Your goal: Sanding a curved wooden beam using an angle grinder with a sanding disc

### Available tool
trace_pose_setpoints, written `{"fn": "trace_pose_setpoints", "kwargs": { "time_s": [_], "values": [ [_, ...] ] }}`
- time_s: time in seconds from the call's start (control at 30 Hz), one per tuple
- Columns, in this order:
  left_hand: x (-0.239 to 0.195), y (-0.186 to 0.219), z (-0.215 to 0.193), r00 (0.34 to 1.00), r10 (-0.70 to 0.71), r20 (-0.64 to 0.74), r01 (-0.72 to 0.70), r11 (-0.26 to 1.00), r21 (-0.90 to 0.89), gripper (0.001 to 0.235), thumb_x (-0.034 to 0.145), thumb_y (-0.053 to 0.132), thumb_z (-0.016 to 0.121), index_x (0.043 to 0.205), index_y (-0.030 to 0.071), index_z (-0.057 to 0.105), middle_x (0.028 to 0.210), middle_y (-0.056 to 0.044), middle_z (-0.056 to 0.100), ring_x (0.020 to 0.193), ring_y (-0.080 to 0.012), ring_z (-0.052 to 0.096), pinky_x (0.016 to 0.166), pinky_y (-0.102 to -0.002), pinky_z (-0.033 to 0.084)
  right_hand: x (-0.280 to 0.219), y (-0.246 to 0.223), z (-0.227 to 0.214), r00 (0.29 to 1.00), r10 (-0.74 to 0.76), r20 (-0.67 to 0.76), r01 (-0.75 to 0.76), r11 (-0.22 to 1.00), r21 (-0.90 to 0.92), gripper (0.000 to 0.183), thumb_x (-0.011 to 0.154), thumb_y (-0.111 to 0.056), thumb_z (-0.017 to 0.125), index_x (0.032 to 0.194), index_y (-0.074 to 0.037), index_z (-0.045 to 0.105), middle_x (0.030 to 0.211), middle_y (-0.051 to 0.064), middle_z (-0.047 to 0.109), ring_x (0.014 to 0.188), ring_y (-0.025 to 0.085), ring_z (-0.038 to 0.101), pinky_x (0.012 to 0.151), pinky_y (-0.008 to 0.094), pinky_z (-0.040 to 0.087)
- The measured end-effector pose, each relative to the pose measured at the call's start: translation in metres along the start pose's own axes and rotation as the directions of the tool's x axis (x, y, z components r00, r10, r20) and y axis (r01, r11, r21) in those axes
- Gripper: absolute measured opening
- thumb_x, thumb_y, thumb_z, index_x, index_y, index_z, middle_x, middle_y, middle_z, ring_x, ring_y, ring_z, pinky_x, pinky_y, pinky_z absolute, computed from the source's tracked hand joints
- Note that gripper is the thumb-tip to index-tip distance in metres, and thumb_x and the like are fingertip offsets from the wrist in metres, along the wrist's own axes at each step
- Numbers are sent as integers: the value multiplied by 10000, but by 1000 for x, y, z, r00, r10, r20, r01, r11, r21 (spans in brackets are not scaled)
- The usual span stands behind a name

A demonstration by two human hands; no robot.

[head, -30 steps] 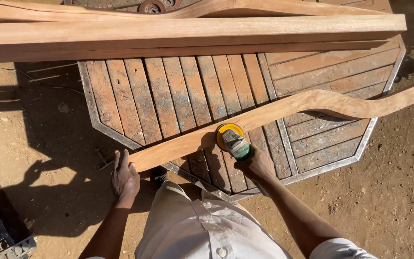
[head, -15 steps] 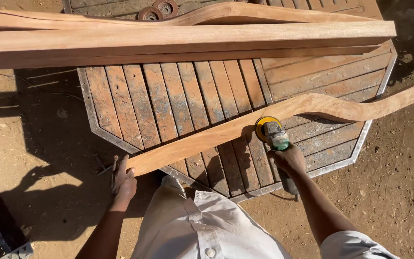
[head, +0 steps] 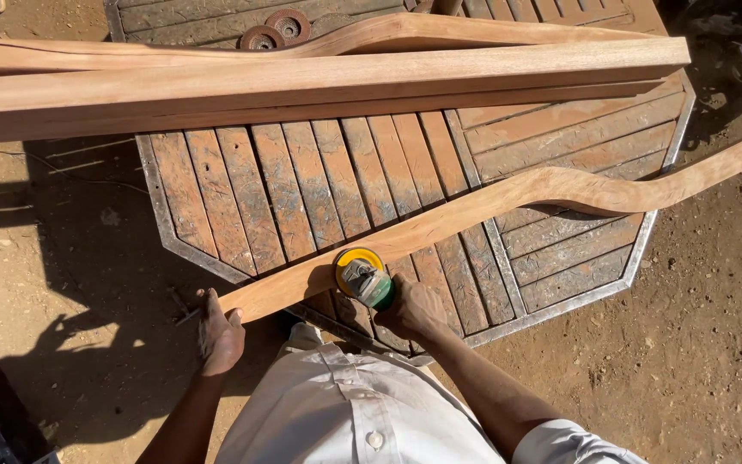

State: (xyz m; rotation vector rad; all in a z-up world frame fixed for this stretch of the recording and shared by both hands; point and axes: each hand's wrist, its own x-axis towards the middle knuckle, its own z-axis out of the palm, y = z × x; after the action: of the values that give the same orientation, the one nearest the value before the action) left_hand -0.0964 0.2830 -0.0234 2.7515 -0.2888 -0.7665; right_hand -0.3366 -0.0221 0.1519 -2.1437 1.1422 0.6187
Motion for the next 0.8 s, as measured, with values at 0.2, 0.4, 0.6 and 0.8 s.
{"fn": "trace_pose_setpoints", "kwargs": {
  "time_s": [0.2, 0.4, 0.6, 0.8],
  "values": [
    [4, -13, 12, 986, -162, 36, 163, 986, -19, 809, 1032, 383, 555, 1692, 312, 92, 1581, -149, 486, 1478, -333, 415, 1194, -532, 360, -10, -30, -20, 999, -31, 28, 26, 988, 150, 631, 645, -428, 887, 1154, -145, 644, 1020, 187, 753, 1077, 394, 724, 894, 474, 585],
    [-22, 14, -33, 996, -67, 61, 73, 992, -101, 764, 1007, 290, 569, 1665, 207, 191, 1432, -280, 558, 1338, -492, 464, 1056, -591, 391, 33, 103, -92, 872, 470, -139, -410, 854, 319, 367, 673, -351, 743, 983, -156, 725, 821, 60, 720, 666, 185, 612, 565, 312, 489],
    [-31, 28, -50, 986, -110, 121, 126, 983, -133, 748, 1006, 286, 536, 1657, 269, 169, 1583, -163, 442, 1422, -466, 379, 1109, -592, 340, 37, 166, -133, 800, 534, -274, -402, 816, 416, 398, 639, -373, 721, 929, -100, 702, 798, 106, 675, 708, 253, 588, 570, 380, 432],
    [-18, 17, -42, 984, -127, 128, 141, 984, -106, 741, 987, 285, 573, 1631, 287, 207, 1549, -177, 487, 1398, -468, 415, 1124, -560, 349, 23, 42, -69, 963, 252, -95, -238, 962, 136, 642, 689, -406, 841, 1274, -222, 653, 947, 58, 767, 689, 181, 671, 555, 306, 543]
  ]
}}
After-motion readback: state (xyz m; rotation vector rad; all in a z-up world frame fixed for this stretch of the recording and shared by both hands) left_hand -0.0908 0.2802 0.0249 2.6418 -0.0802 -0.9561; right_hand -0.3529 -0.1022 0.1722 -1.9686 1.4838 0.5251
